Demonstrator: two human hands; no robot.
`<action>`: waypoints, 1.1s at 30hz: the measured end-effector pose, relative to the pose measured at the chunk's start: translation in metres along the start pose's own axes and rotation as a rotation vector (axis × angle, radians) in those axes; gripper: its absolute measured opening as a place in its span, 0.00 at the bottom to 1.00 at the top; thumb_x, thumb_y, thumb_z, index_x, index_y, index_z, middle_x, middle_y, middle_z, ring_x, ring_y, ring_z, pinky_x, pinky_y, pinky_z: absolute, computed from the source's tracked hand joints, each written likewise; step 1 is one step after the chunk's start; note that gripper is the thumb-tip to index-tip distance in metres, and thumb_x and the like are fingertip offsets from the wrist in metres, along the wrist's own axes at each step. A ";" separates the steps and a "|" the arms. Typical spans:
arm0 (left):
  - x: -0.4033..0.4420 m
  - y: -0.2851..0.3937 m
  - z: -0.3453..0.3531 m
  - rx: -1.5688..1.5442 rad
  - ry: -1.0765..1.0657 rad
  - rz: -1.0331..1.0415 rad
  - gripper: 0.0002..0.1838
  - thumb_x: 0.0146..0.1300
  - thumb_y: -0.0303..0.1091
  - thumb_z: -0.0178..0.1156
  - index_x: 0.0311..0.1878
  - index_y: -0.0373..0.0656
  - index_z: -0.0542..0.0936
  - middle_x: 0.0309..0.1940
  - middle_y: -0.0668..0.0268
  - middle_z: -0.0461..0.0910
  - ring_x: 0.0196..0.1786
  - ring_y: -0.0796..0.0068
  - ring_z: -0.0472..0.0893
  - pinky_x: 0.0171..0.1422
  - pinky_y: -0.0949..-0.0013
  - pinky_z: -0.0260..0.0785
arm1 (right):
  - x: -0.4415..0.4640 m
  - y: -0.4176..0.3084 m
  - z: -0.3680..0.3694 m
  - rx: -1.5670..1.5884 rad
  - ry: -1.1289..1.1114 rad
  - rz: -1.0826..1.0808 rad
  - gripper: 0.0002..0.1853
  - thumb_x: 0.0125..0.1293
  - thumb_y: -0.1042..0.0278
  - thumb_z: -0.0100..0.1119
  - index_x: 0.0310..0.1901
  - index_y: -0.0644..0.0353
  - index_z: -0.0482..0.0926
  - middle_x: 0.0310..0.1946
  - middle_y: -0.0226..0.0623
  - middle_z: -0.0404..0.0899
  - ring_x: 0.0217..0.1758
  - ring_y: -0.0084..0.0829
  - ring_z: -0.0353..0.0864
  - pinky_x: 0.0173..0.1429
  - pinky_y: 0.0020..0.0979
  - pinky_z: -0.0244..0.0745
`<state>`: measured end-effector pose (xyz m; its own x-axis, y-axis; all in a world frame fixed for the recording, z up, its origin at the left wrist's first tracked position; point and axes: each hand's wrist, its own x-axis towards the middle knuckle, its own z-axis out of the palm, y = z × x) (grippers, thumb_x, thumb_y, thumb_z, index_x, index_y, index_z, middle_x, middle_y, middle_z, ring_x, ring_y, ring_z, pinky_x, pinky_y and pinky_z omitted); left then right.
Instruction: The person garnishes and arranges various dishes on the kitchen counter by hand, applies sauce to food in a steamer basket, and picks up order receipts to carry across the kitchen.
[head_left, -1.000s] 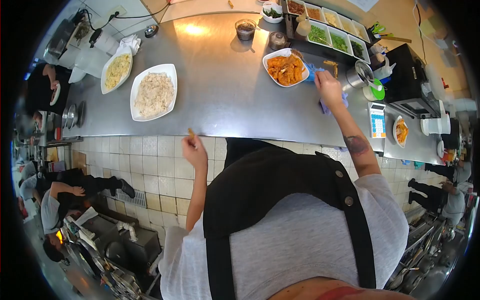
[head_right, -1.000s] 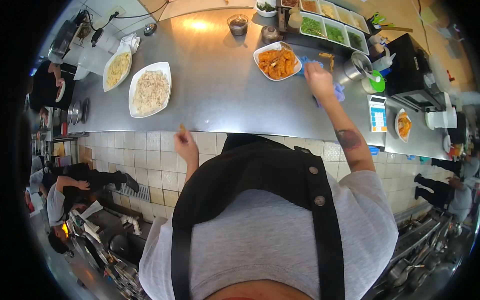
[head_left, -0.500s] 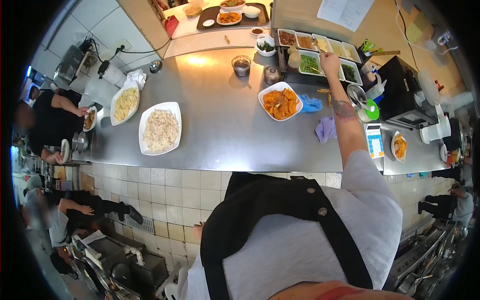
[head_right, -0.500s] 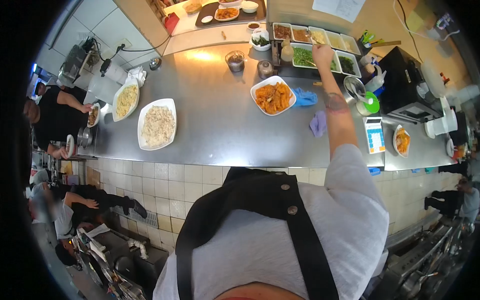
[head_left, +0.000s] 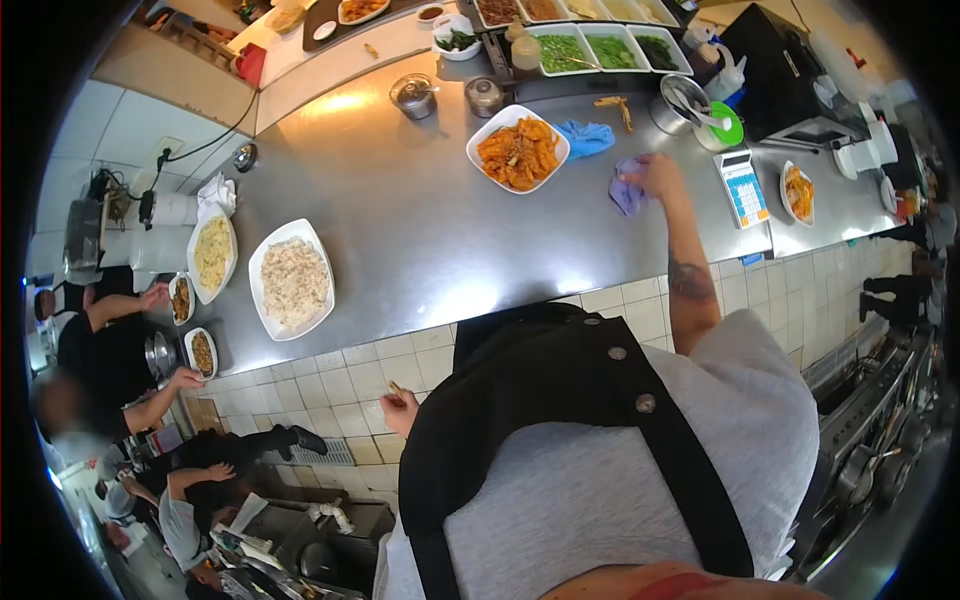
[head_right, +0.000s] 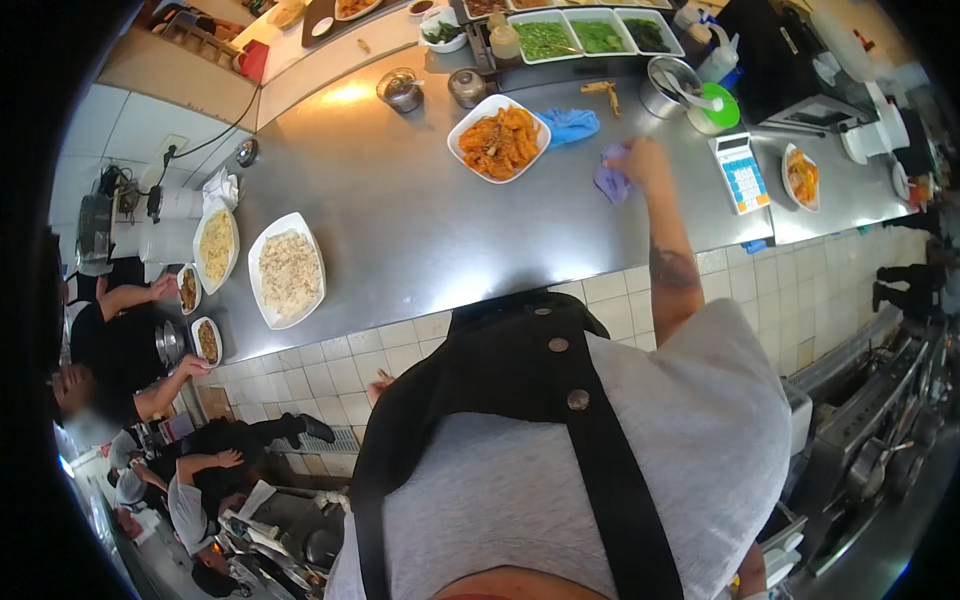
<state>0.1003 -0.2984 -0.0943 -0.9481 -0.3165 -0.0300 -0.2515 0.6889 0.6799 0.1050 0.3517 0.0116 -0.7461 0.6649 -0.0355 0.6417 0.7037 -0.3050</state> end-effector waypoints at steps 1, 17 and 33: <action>0.009 0.022 0.001 -0.057 0.000 0.066 0.13 0.53 0.33 0.61 0.25 0.39 0.67 0.17 0.64 0.71 0.21 0.73 0.71 0.27 0.68 0.66 | -0.020 0.006 0.016 0.066 0.115 0.002 0.26 0.44 0.54 0.72 0.44 0.61 0.81 0.47 0.51 0.76 0.50 0.47 0.76 0.54 0.38 0.72; 0.045 0.251 0.066 -0.174 -0.389 0.572 0.11 0.54 0.31 0.60 0.24 0.40 0.68 0.15 0.68 0.67 0.20 0.80 0.64 0.25 0.73 0.59 | -0.162 -0.147 0.064 0.344 -0.070 -0.934 0.18 0.45 0.75 0.59 0.42 0.52 0.78 0.46 0.31 0.75 0.55 0.33 0.71 0.60 0.30 0.68; 0.146 0.386 0.241 0.053 -0.458 0.551 0.11 0.50 0.38 0.61 0.28 0.39 0.78 0.26 0.54 0.80 0.32 0.58 0.81 0.41 0.60 0.71 | -0.122 0.053 -0.079 0.133 0.311 -0.054 0.26 0.39 0.83 0.56 0.46 0.56 0.78 0.48 0.47 0.76 0.48 0.47 0.77 0.52 0.38 0.73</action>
<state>-0.1818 0.0787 -0.0134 -0.9233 0.3840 -0.0050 0.2893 0.7041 0.6485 0.2440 0.3281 0.0747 -0.6749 0.6866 0.2702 0.5585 0.7147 -0.4211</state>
